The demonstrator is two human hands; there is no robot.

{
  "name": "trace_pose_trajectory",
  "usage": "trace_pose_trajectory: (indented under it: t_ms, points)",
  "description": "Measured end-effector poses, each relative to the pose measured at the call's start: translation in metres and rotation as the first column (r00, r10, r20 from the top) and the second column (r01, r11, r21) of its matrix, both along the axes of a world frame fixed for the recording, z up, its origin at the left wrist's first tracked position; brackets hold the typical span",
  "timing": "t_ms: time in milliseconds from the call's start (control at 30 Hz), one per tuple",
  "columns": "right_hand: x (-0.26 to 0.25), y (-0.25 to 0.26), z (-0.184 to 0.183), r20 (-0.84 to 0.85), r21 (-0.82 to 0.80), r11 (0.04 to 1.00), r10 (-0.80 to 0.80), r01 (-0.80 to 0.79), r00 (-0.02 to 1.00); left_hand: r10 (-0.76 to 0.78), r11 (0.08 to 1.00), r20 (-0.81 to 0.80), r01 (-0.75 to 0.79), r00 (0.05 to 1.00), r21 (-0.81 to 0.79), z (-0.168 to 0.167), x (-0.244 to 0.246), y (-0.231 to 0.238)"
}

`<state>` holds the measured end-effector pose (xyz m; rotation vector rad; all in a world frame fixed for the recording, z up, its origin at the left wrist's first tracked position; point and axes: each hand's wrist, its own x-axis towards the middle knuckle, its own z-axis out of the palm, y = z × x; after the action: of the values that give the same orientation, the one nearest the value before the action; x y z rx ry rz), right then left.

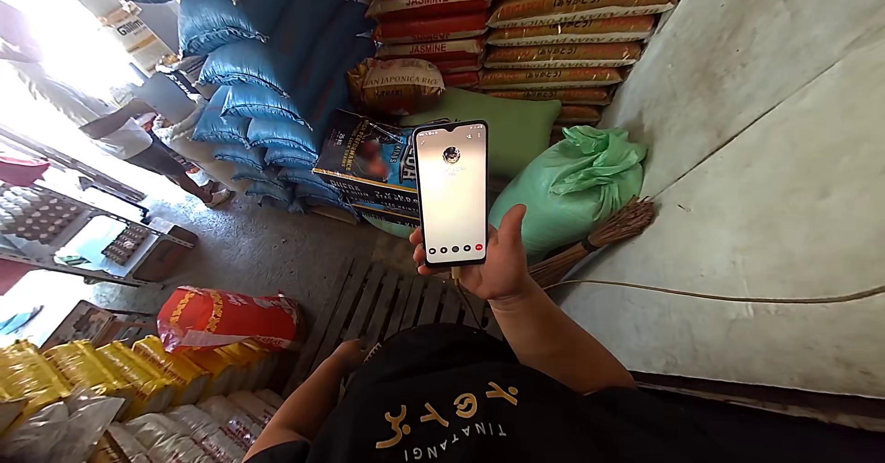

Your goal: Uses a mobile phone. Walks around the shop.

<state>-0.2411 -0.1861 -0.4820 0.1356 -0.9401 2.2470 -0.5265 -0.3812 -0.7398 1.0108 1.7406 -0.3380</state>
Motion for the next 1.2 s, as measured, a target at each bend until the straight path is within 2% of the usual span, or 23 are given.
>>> trace_pose_trajectory:
  t_ms: [900,967,1033,1067,1100,1167,1200]
  points:
    - [0.003,0.001,0.001,-0.001,-0.016,1.000,0.001,-0.002,1.000,-0.006,1.000,-0.012,0.007,1.000,0.020,-0.005,-0.003,0.005]
    - [0.002,-0.001,0.001,-0.026,0.010,1.000,-0.009,0.010,1.000,-0.018,1.000,-0.006,0.018,1.000,0.014,0.003,0.000,0.006]
    - [0.005,-0.010,0.003,-0.069,0.124,0.985,-0.115,0.123,0.991,-0.006,1.000,-0.004,0.006,1.000,0.010,0.007,0.002,0.004]
    - [0.010,-0.018,0.009,-0.094,0.231,0.942,-0.227,0.243,0.969,0.005,1.000,-0.005,-0.005,1.000,0.005,0.009,0.004,0.004]
    - [0.018,-0.026,0.020,-0.124,0.364,0.853,-0.354,0.375,0.927,0.013,1.000,-0.012,-0.013,1.000,0.005,0.012,0.005,0.005]
    - [0.044,-0.038,0.049,-0.256,0.641,0.551,-0.502,0.534,0.826,-0.010,1.000,-0.023,0.010,1.000,0.000,0.010,0.003,0.003]
    - [0.055,-0.044,0.064,-0.328,0.686,0.437,-0.526,0.581,0.784,-0.021,1.000,-0.021,0.021,1.000,-0.004,0.006,0.002,0.001]
